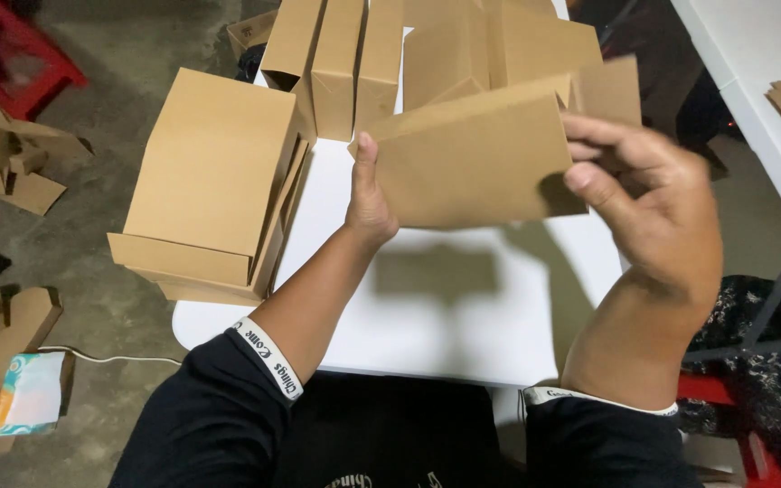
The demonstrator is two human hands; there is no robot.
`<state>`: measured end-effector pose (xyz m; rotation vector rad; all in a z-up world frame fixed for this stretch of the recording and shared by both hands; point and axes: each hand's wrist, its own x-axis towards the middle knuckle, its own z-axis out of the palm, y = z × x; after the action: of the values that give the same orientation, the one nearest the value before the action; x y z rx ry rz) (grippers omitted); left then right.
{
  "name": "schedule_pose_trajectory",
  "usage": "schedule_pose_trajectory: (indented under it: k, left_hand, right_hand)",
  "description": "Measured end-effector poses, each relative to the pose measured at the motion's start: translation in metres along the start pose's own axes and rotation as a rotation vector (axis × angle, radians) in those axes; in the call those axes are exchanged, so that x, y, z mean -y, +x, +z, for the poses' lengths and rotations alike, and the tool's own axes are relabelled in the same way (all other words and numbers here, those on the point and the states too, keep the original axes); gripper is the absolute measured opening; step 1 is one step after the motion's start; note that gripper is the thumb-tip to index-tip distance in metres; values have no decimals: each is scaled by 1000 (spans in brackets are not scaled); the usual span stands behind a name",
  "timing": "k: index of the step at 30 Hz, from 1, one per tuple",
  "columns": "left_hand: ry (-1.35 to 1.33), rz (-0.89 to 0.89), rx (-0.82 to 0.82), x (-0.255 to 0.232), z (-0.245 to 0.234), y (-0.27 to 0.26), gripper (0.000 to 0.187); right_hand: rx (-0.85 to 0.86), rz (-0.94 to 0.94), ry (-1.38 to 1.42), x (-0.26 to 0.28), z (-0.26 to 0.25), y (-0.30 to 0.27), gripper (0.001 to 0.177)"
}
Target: Folding flat cardboard templates into boxes and stacking them on a table.
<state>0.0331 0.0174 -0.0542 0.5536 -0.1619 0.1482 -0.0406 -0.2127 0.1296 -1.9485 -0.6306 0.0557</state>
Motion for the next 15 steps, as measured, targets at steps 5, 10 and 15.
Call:
schedule_pose_trajectory:
  k: [5,10,15]
  left_hand:
    - [-110,-9,-154,-13,19,-1,86]
    - [-118,-89,-42,-11,31,-10,95]
    - [-53,-143,314,-5,28,-19,86]
  right_hand:
    - [-611,-599,-76,-28,-10,-1,24]
    - [-479,-462,25,-50,-13,12,68]
    - [-416,-325,93,-61,3,28,103]
